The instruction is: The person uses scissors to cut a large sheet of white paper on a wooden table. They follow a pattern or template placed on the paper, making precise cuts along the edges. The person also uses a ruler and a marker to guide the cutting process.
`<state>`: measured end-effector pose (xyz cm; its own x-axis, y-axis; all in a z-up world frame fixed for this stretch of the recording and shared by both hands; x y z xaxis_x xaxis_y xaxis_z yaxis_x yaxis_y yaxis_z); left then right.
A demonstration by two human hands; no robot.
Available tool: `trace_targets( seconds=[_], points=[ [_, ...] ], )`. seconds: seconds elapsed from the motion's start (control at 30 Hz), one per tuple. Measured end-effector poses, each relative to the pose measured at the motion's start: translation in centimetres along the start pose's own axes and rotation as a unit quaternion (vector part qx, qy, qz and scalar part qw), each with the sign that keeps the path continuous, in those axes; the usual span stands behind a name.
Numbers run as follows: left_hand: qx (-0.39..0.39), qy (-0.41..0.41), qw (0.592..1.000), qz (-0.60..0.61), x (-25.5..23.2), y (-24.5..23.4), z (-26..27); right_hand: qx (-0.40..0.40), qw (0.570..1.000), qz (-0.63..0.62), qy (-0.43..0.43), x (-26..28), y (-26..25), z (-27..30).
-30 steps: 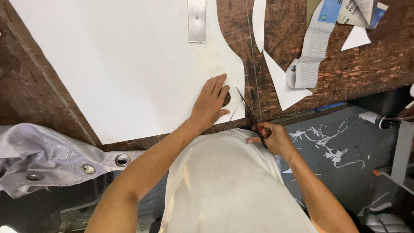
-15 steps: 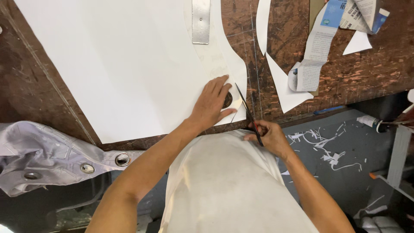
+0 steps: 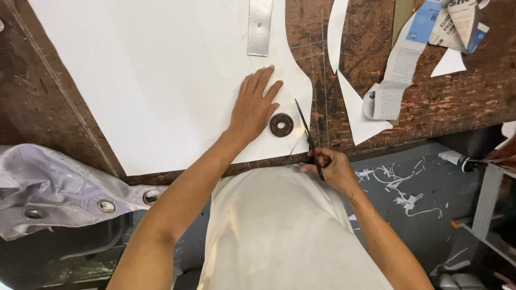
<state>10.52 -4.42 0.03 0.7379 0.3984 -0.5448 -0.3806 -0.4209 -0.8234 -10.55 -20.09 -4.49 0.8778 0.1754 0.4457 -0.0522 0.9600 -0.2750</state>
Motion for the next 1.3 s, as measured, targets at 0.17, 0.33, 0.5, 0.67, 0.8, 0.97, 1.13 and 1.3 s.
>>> trace_targets(
  seconds=[0.17, 0.33, 0.5, 0.67, 0.8, 0.97, 1.13, 1.3],
  points=[
    [0.009, -0.007, 1.0, 0.003, 0.2, 0.2, 0.0, -0.007, 1.0, -0.014, -0.012, 1.0, 0.4, -0.4],
    [0.014, -0.006, 1.0, 0.001, 0.3, 0.2, 0.0, -0.012, 1.0, -0.005, -0.021, 1.4, 0.2, -0.2],
    [-0.001, 0.004, 1.0, 0.002, 0.2, -0.3, -0.1, -0.019, 1.0, 0.008, 0.005, 2.9, 0.3, -0.4],
    [-0.013, 0.002, 1.0, 0.016, 0.2, -0.5, 0.0, -0.021, 1.0, -0.016, -0.015, 3.6, 0.6, -0.5],
    [-0.008, 0.003, 1.0, 0.018, 0.4, -0.4, -0.1, -0.023, 1.0, -0.001, -0.016, 3.6, 0.5, -0.5],
    [-0.009, -0.004, 1.0, 0.023, 0.4, -0.6, -0.1, -0.019, 1.0, -0.005, -0.005, 4.7, 0.5, -0.3],
    [-0.003, -0.007, 1.0, 0.023, 0.5, -0.6, -0.1, -0.047, 0.999, 0.013, 0.0, 5.8, 0.4, -0.7],
    [0.003, -0.011, 1.0, 0.02, 0.6, -0.5, 0.0, -0.037, 0.999, -0.006, -0.023, 6.0, 0.4, -0.6]
  ],
)
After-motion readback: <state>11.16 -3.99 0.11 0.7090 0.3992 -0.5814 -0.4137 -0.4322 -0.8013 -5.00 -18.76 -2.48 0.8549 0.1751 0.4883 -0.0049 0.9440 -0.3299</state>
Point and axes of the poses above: each hand's wrist, its own z-axis away from the middle knuckle, its own y-axis out of the palm, x = y × z, the point moved 8 cm from there along -z, towards the middle knuckle, and after that the axes turned 12 degrees about y, right-handed, at the moved point
